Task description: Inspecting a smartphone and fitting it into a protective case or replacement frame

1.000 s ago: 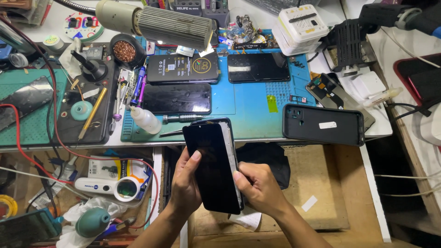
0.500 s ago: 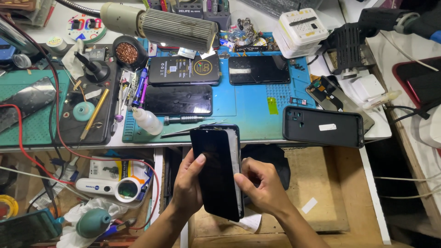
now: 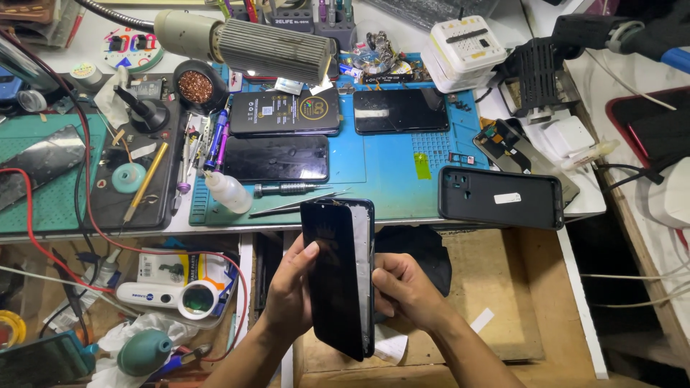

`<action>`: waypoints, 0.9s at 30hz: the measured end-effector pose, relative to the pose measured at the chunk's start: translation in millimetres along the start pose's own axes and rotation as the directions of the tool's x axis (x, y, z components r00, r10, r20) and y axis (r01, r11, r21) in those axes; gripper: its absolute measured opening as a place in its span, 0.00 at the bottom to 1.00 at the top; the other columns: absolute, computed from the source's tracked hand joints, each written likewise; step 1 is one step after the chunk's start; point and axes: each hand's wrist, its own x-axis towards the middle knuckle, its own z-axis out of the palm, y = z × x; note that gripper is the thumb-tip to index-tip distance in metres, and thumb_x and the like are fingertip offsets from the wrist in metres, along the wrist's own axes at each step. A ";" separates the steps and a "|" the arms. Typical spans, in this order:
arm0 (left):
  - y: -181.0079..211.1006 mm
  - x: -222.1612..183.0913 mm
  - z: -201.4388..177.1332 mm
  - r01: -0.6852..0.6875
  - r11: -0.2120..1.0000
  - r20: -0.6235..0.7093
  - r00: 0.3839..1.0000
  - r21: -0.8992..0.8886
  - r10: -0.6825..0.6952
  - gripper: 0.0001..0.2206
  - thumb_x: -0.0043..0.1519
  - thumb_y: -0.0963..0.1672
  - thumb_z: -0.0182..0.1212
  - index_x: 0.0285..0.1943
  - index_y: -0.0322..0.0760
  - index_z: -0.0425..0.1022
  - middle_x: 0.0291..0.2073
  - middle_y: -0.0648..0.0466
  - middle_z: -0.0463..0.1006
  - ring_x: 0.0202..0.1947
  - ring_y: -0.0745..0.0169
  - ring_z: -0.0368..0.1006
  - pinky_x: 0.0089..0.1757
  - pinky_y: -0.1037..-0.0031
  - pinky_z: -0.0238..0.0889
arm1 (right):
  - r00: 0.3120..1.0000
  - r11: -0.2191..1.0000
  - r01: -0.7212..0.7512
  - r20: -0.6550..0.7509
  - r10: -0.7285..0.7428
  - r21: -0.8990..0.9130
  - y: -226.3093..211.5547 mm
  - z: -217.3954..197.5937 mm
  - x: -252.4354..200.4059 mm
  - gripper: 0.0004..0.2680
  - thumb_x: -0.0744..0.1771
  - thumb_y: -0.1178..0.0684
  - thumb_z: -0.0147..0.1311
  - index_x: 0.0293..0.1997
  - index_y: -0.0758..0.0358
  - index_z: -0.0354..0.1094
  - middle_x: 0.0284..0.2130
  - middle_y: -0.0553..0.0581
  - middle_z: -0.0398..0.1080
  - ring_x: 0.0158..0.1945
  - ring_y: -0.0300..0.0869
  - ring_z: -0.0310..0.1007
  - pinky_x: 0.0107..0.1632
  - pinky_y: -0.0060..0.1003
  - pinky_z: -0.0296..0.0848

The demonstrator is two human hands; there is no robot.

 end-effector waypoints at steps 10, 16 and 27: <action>-2.2 1.4 -8.4 0.012 1.000 0.019 1.000 0.015 -0.013 0.14 0.66 0.44 0.52 0.56 0.29 0.72 0.42 0.44 0.79 0.44 0.52 0.76 0.47 0.66 0.70 | 1.000 0.998 -0.029 -0.002 0.029 0.062 -4.8 9.4 2.7 0.14 0.69 0.46 0.56 0.27 0.61 0.60 0.17 0.53 0.63 0.14 0.36 0.57 0.19 0.28 0.50; -0.2 4.4 -8.3 -0.011 0.999 -0.036 0.999 0.037 0.012 0.16 0.65 0.44 0.54 0.59 0.28 0.73 0.44 0.43 0.80 0.45 0.53 0.77 0.47 0.68 0.70 | 0.998 0.997 -0.016 -0.055 0.012 -0.081 -12.3 11.1 3.7 0.14 0.70 0.42 0.52 0.29 0.59 0.60 0.12 0.53 0.61 0.14 0.35 0.54 0.19 0.28 0.50; 4.1 8.7 -15.6 -0.192 0.981 -0.228 0.957 -0.040 0.178 0.13 0.66 0.43 0.52 0.57 0.32 0.74 0.46 0.47 0.80 0.47 0.52 0.76 0.48 0.67 0.69 | 0.998 0.896 -0.041 0.026 0.059 -0.442 -29.2 19.8 2.5 0.15 0.69 0.38 0.49 0.31 0.59 0.64 0.15 0.49 0.67 0.21 0.33 0.63 0.31 0.30 0.63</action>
